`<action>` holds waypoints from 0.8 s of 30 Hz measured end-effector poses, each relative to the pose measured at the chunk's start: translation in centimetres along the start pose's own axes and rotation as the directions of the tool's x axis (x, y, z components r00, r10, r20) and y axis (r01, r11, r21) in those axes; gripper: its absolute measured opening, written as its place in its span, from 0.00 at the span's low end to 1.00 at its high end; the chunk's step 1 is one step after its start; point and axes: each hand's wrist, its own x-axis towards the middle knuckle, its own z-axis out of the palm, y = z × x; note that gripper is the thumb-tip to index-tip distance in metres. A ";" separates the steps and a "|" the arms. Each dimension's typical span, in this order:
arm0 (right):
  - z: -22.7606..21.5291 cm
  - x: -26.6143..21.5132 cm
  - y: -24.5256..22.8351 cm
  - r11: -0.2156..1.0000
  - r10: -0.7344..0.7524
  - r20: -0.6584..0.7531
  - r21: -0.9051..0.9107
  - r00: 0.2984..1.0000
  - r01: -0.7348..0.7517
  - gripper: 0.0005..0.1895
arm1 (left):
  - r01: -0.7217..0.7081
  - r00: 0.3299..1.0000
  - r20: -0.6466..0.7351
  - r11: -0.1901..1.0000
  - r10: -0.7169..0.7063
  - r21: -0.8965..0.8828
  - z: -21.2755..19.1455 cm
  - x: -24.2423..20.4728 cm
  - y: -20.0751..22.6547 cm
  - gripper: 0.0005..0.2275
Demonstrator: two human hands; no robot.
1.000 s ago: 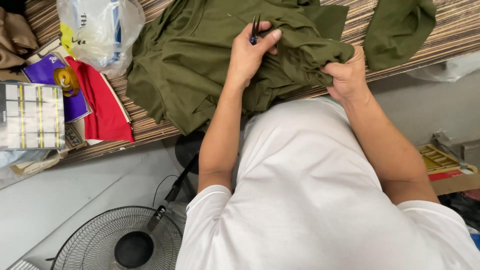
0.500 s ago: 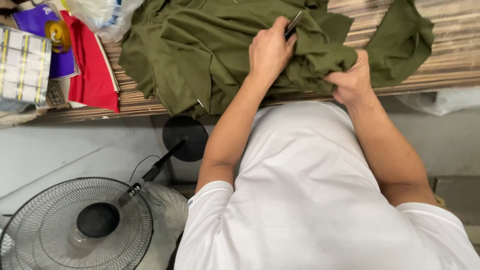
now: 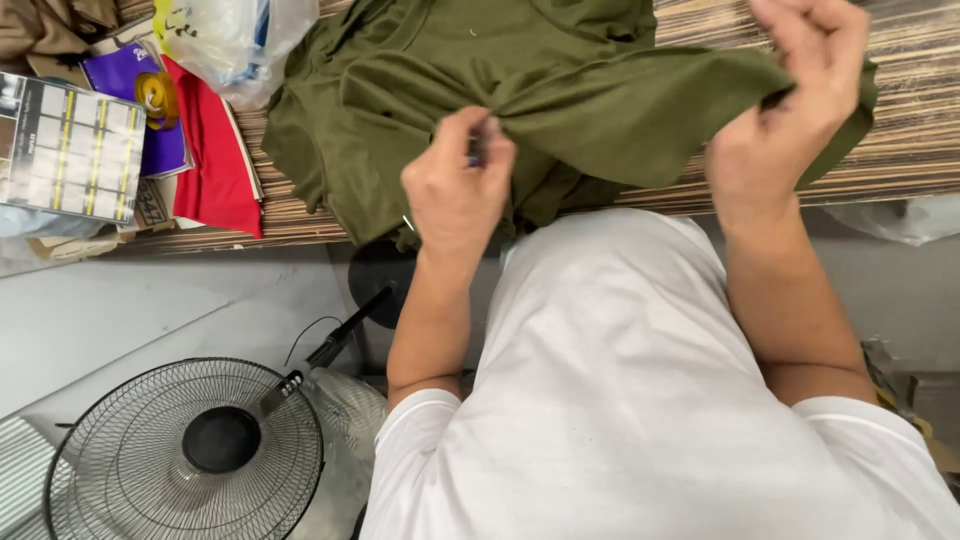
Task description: Trimming loose threads from a green shirt using thread nippers
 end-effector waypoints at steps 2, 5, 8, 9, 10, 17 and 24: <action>-0.1 0.1 -2.1 0.999 -0.006 0.258 0.036 0.966 -0.003 0.29 | 0.350 0.936 0.007 0.924 -0.353 -0.155 -0.8 0.7 -1.2 0.06; 2.6 -3.0 -2.7 0.935 -0.184 0.696 0.343 0.694 -0.095 0.27 | 0.680 0.725 0.073 0.695 -0.685 -0.235 -0.1 1.9 -5.0 0.04; 3.2 -4.8 -3.6 0.969 -0.239 0.969 0.233 -0.067 -0.087 0.32 | 0.732 0.678 0.037 0.669 -0.735 -0.127 1.3 -0.3 -10.4 0.06; 3.3 -5.0 -2.5 0.969 -0.237 0.969 0.230 -0.074 -0.089 0.32 | 0.738 0.672 0.040 0.663 -0.740 -0.128 1.1 -0.6 -10.1 0.06; 3.6 -5.2 -1.4 0.953 -0.248 0.959 0.267 0.140 -0.141 0.27 | 0.737 0.670 0.033 0.658 -0.742 -0.155 0.8 -0.9 -9.8 0.05; 6.1 -3.2 -1.4 0.946 -0.087 0.778 0.260 0.623 -0.193 0.08 | 0.471 0.865 0.027 0.792 -0.501 -0.389 0.3 -2.9 -9.8 0.10; 10.9 -8.6 1.6 0.951 0.220 0.881 -0.289 0.418 0.109 0.29 | 0.363 0.918 0.284 0.877 -0.278 -0.316 1.9 -2.7 -11.0 0.13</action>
